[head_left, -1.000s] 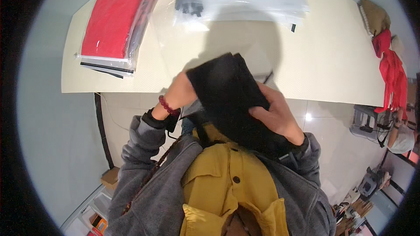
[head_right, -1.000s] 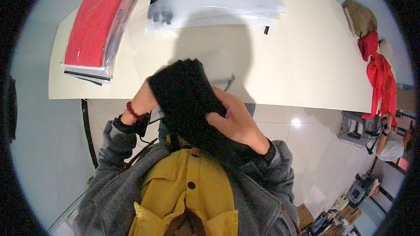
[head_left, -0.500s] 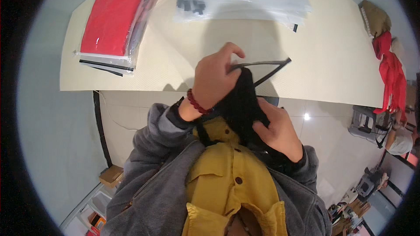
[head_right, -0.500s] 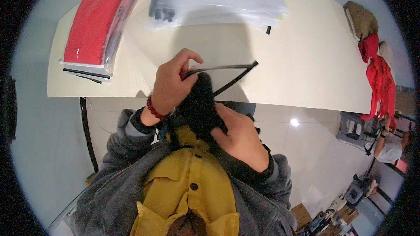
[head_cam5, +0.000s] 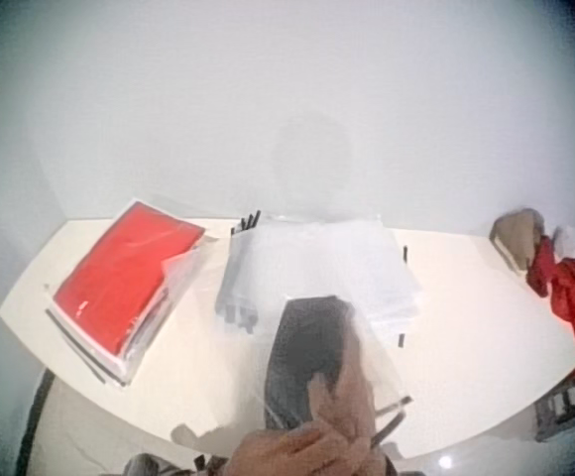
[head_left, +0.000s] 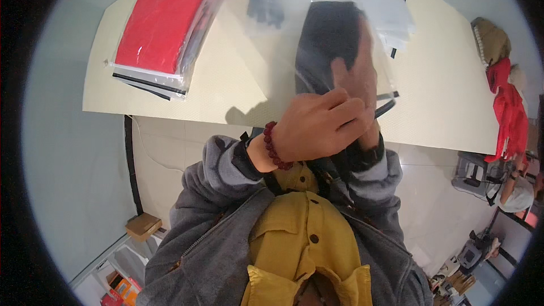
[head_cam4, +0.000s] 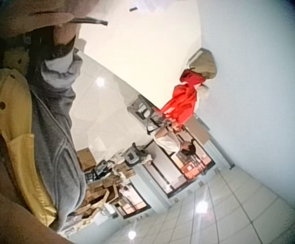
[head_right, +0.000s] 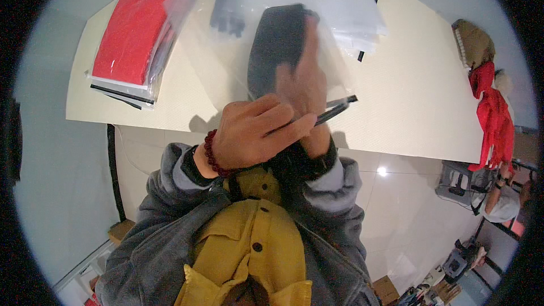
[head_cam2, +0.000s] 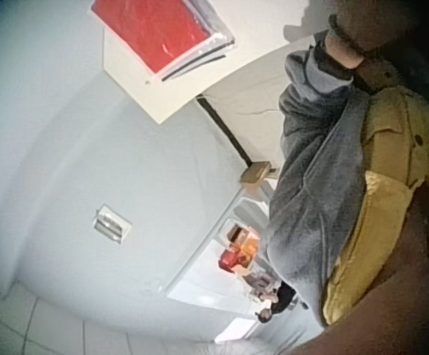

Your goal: The person places folded clothes including a black garment, a red garment, and a brown garment into individual plastic zip bags, sealing each bag and smoothing the air out of them.

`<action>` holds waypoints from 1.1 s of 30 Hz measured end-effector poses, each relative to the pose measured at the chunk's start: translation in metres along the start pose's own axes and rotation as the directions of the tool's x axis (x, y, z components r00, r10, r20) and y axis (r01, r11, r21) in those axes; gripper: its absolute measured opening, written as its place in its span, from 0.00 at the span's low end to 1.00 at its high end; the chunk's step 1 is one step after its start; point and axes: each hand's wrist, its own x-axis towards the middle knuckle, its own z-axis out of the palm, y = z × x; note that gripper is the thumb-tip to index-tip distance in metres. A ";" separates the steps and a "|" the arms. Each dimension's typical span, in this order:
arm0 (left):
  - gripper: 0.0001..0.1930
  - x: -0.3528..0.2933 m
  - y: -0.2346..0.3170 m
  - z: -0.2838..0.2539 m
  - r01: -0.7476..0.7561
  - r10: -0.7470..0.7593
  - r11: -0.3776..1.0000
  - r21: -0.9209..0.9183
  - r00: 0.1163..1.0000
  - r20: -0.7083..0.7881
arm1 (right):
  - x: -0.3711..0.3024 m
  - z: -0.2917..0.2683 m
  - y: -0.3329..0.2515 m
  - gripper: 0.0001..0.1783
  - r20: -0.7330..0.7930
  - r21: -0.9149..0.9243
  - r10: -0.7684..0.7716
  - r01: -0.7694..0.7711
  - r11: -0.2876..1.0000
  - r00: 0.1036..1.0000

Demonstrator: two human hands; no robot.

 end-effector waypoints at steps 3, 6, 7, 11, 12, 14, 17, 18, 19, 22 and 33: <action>0.16 0.005 -0.004 0.005 -0.098 0.097 0.993 -0.073 0.995 -0.022 | 0.016 0.018 -0.025 0.27 0.132 -0.595 0.086 0.009 0.803 0.987; 0.13 0.002 -0.002 0.018 -0.159 0.156 0.981 -0.110 0.987 -0.032 | 0.043 0.060 -0.002 0.31 0.096 -0.572 0.243 -0.146 0.807 0.965; 0.14 -0.002 -0.002 0.021 -0.138 0.141 0.987 -0.086 0.990 0.028 | 0.043 0.058 -0.001 0.31 0.094 -0.574 0.242 -0.146 0.805 0.966; 0.20 -0.021 -0.005 0.013 -0.044 0.046 0.998 -0.037 0.998 0.041 | 0.044 0.038 0.028 0.36 0.368 -0.561 -0.034 0.251 0.789 0.929; 0.20 -0.028 -0.005 0.014 -0.046 0.048 0.998 -0.040 0.998 0.036 | 0.047 0.025 0.042 0.35 0.335 -0.442 -0.140 0.286 0.850 0.932; 0.27 -0.050 -0.004 0.014 0.157 -0.151 0.980 0.126 0.987 -0.055 | 0.051 0.006 0.051 0.43 0.296 -0.310 -0.135 0.229 0.923 0.946; 0.32 -0.074 -0.001 0.013 0.375 -0.377 0.906 0.196 0.926 -0.027 | 0.049 -0.016 0.080 0.46 0.156 -0.285 -0.084 0.126 0.950 0.984; 0.31 -0.082 -0.002 0.013 0.489 -0.502 0.830 0.266 0.865 -0.025 | 0.044 -0.016 0.083 0.46 0.157 -0.283 -0.083 0.125 0.951 0.984; 0.31 -0.090 -0.003 0.013 0.490 -0.502 0.830 0.266 0.864 -0.024 | 0.038 -0.015 0.084 0.47 0.138 -0.286 -0.141 0.176 0.942 0.980; 0.40 -0.110 -0.006 0.008 0.611 -0.635 0.750 0.253 0.773 0.015 | 0.005 -0.012 0.080 0.51 0.109 -0.316 -0.222 0.245 0.916 0.969; 0.45 -0.148 -0.008 -0.004 0.843 -0.840 0.533 0.070 0.517 0.167 | 0.002 0.013 0.080 0.51 0.025 0.456 0.156 -0.150 0.877 0.987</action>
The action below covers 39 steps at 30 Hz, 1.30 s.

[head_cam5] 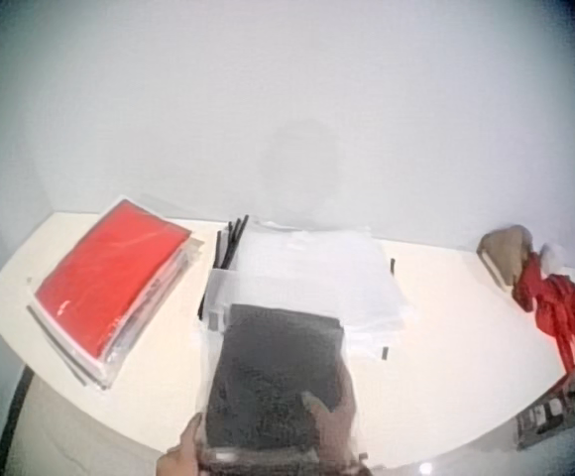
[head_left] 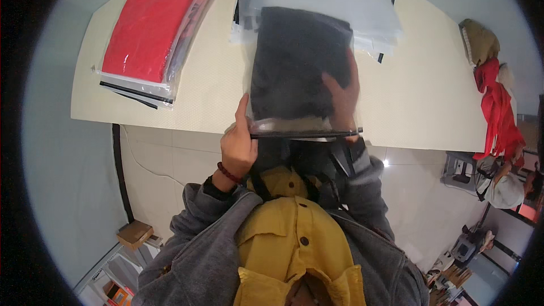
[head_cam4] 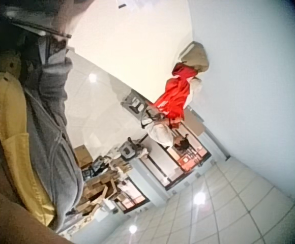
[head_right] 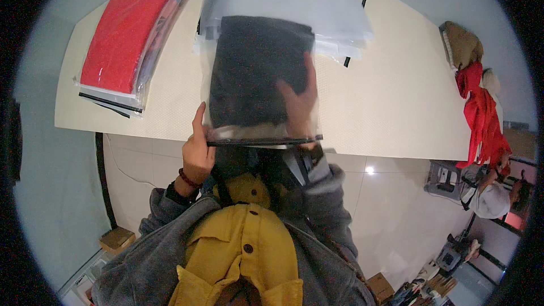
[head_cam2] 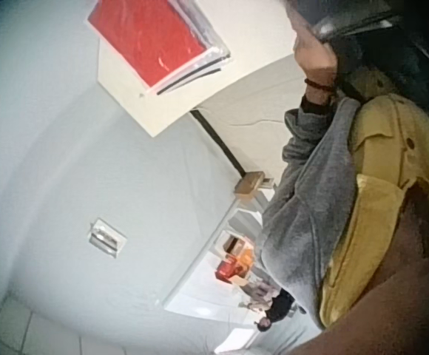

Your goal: The person places folded clothes including a black garment, a red garment, and a brown garment into individual plastic zip bags, sealing each bag and smoothing the air out of them.

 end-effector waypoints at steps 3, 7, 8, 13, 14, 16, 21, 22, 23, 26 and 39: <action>0.45 0.006 0.003 0.003 -0.005 0.007 1.000 0.028 0.998 -0.063 | 0.038 0.012 0.009 0.52 0.121 -0.619 -0.516 0.471 0.629 0.848; 0.45 0.008 0.000 0.000 0.025 -0.025 1.000 0.017 0.999 -0.025 | 0.029 0.020 -0.032 0.53 0.128 -0.872 0.065 0.082 0.482 0.990; 0.45 0.009 0.000 -0.002 0.102 -0.103 0.991 -0.089 0.995 -0.006 | 0.029 0.013 -0.023 0.53 0.128 -0.872 0.064 0.082 0.482 0.990; 0.44 0.010 0.001 0.002 0.073 -0.075 0.991 -0.110 0.997 -0.014 | 0.005 -0.008 -0.002 0.46 -0.037 0.035 0.202 -0.201 0.979 0.979; 0.43 0.008 -0.005 0.008 0.024 -0.032 0.996 -0.084 0.995 -0.090 | -0.018 -0.016 0.016 0.43 -0.001 -0.091 0.031 -0.031 0.995 1.000; 0.43 0.008 -0.010 0.011 -0.029 0.020 0.998 -0.055 0.987 -0.159 | -0.065 -0.035 0.065 0.39 0.033 -0.322 -0.129 0.133 0.937 0.991; 0.26 0.008 -0.023 0.013 -0.054 0.015 0.979 -0.197 0.981 -0.196 | -0.078 -0.014 -0.003 0.37 -0.095 0.522 0.687 -0.551 0.651 0.721; 0.26 0.006 -0.027 0.017 -0.053 0.014 0.979 -0.197 0.981 -0.195 | -0.071 -0.011 -0.007 0.37 -0.095 0.522 0.687 -0.552 0.650 0.720; 0.24 0.003 -0.032 0.022 -0.031 -0.042 0.923 -0.383 0.983 -0.181 | -0.062 -0.008 -0.009 0.38 -0.156 0.269 0.453 -0.403 0.875 0.878; 0.25 -0.005 -0.032 0.020 0.213 -0.228 0.656 -0.724 0.971 0.079 | -0.026 0.004 -0.002 0.40 -0.129 -0.366 -0.229 0.168 0.915 0.965; 0.28 0.000 0.002 0.008 0.320 -0.220 0.628 -0.709 0.947 0.233 | -0.079 0.024 -0.027 0.54 0.236 -0.972 -0.017 0.236 -0.006 0.972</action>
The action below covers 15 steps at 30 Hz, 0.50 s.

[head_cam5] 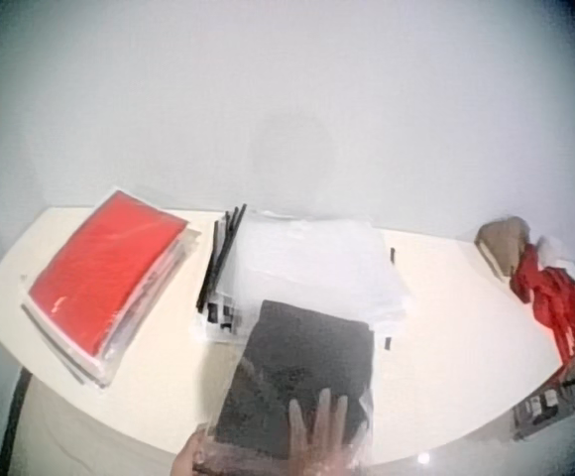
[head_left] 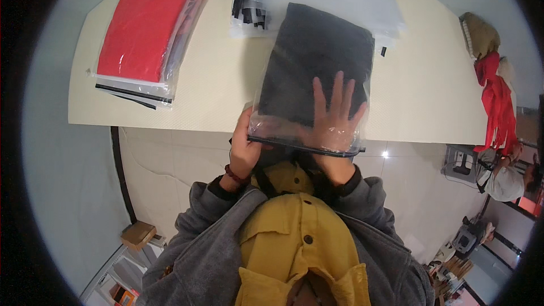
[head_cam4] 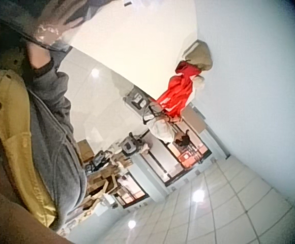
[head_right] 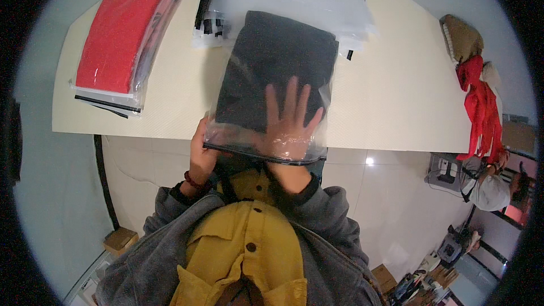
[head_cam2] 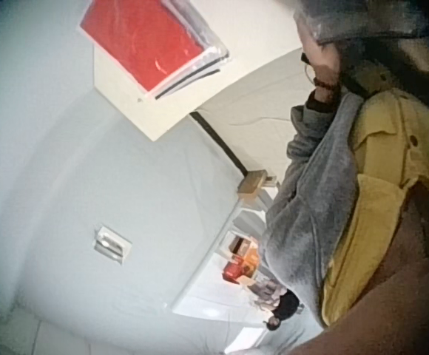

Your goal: The person places folded clothes including a black garment, a red garment, and a brown garment into individual plastic zip bags, sealing each bag and smoothing the air out of them.

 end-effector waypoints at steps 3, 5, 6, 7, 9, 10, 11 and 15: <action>0.26 0.002 -0.003 -0.004 -0.005 0.010 0.995 -0.101 0.999 0.048 | 0.003 0.019 0.033 0.59 0.007 0.120 0.054 -0.054 0.991 0.999; 0.24 0.004 -0.006 -0.007 -0.035 0.044 0.996 -0.076 0.992 0.116 | -0.002 0.031 0.035 0.59 -0.015 0.131 0.071 -0.068 0.989 0.997; 0.24 0.004 -0.010 -0.008 -0.036 0.045 0.996 -0.076 0.992 0.117 | -0.004 0.032 0.035 0.59 -0.034 0.142 0.084 -0.079 0.987 0.996; 0.23 0.005 -0.016 -0.007 -0.037 0.056 0.987 -0.154 0.991 0.120 | -0.004 0.027 0.030 0.59 0.047 0.093 0.135 -0.139 0.986 0.990; 0.22 0.005 -0.019 -0.008 -0.036 0.067 0.973 -0.230 0.990 0.125 | 0.008 0.035 0.030 0.57 0.025 0.141 0.111 -0.113 0.983 0.994; 0.22 0.004 -0.018 -0.010 -0.013 0.048 0.974 -0.226 0.988 0.149 | 0.016 0.042 0.032 0.55 0.006 0.189 0.089 -0.089 0.978 0.996; 0.23 0.003 -0.017 -0.011 0.011 0.029 0.975 -0.222 0.985 0.173 | 0.027 0.050 0.040 0.51 -0.109 0.275 0.016 0.015 0.961 0.994; 0.25 0.008 -0.012 -0.014 0.064 -0.027 0.982 -0.176 0.978 0.206 | 0.052 0.062 0.041 0.46 -0.357 0.082 -0.018 0.051 0.995 0.934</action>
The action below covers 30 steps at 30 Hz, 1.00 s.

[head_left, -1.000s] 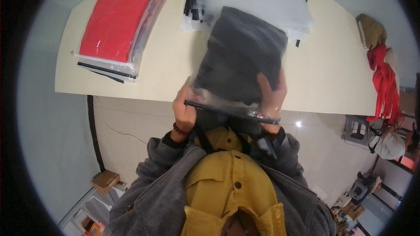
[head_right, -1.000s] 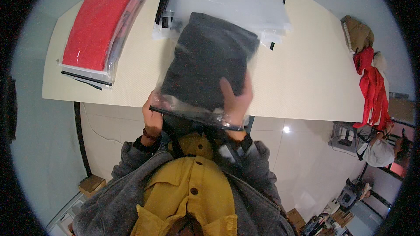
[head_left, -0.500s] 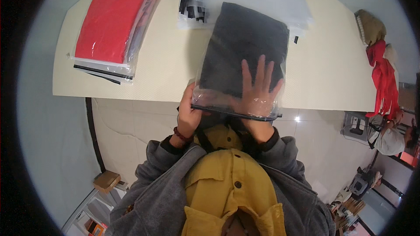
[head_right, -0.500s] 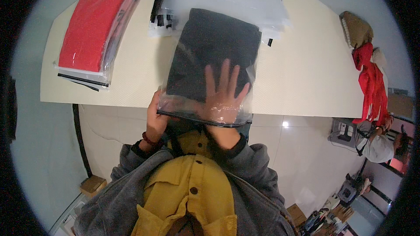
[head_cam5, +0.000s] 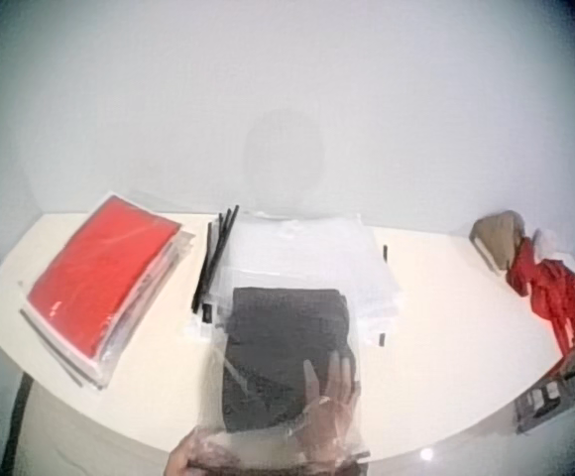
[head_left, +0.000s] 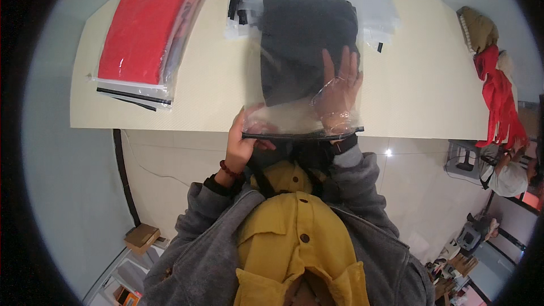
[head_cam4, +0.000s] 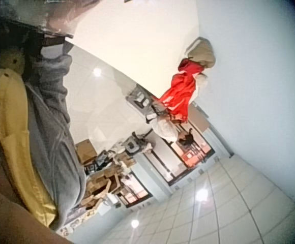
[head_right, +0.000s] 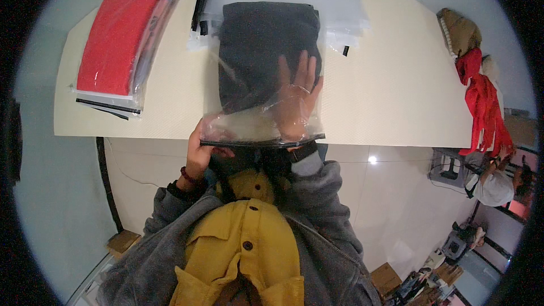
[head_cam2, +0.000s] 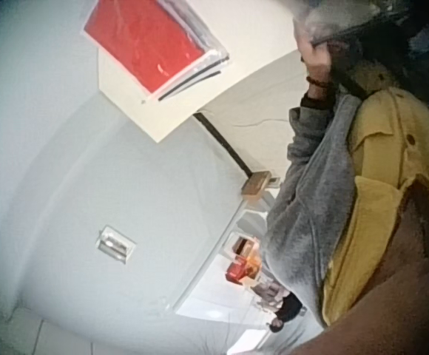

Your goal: The person places folded clothes including a black garment, a red garment, and a brown garment into individual plastic zip bags, sealing each bag and smoothing the air out of them.

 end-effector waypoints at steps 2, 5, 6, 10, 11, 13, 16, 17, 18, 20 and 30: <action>0.27 0.000 0.002 0.002 0.073 -0.077 0.991 -0.116 0.997 -0.030 | -0.009 -0.013 -0.006 0.38 0.059 0.003 0.011 -0.011 1.000 0.998; 0.28 0.001 0.003 0.006 0.034 -0.037 0.997 -0.067 0.998 -0.043 | -0.035 -0.016 -0.012 0.33 0.147 -0.119 0.003 0.015 0.993 0.989; 0.28 -0.002 0.008 0.010 0.038 -0.041 0.997 -0.068 0.998 -0.045 | -0.044 -0.021 -0.013 0.33 0.207 -0.098 -0.047 0.068 0.993 0.977; 0.32 -0.014 0.014 0.020 -0.151 0.283 0.889 0.433 0.923 -0.259 | -0.041 -0.040 -0.010 0.36 0.322 -0.075 -0.047 0.075 0.994 0.946; 0.33 -0.016 0.012 0.019 -0.189 0.486 0.669 0.718 0.843 -0.231 | -0.037 -0.042 -0.011 0.36 0.324 -0.073 -0.048 0.075 0.994 0.945; 0.34 -0.016 0.016 0.016 -0.180 0.569 0.398 0.900 0.817 -0.088 | -0.027 -0.043 -0.014 0.36 0.171 0.079 -0.145 0.133 0.988 0.975; 0.35 -0.016 0.011 0.018 -0.107 0.433 0.473 0.874 0.893 -0.124 | -0.017 -0.009 -0.025 0.37 0.148 0.161 -0.219 0.195 0.968 0.965; 0.36 -0.015 0.008 0.020 -0.082 0.435 0.489 0.868 0.886 -0.162 | -0.014 0.003 -0.030 0.37 0.147 0.159 -0.217 0.193 0.968 0.965; 0.37 -0.017 0.007 0.020 -0.046 0.435 0.499 0.865 0.877 -0.204 | -0.014 0.015 -0.039 0.38 0.103 0.104 -0.258 0.248 0.963 0.961; 0.37 -0.012 0.009 0.023 -0.093 0.539 0.416 0.904 0.827 -0.163 | -0.012 0.020 -0.054 0.39 0.062 0.036 -0.296 0.294 0.955 0.953; 0.38 0.000 0.031 0.023 -0.033 0.573 0.118 0.993 0.818 -0.041 | -0.046 -0.021 -0.026 0.39 0.248 0.017 -0.032 0.029 0.999 0.968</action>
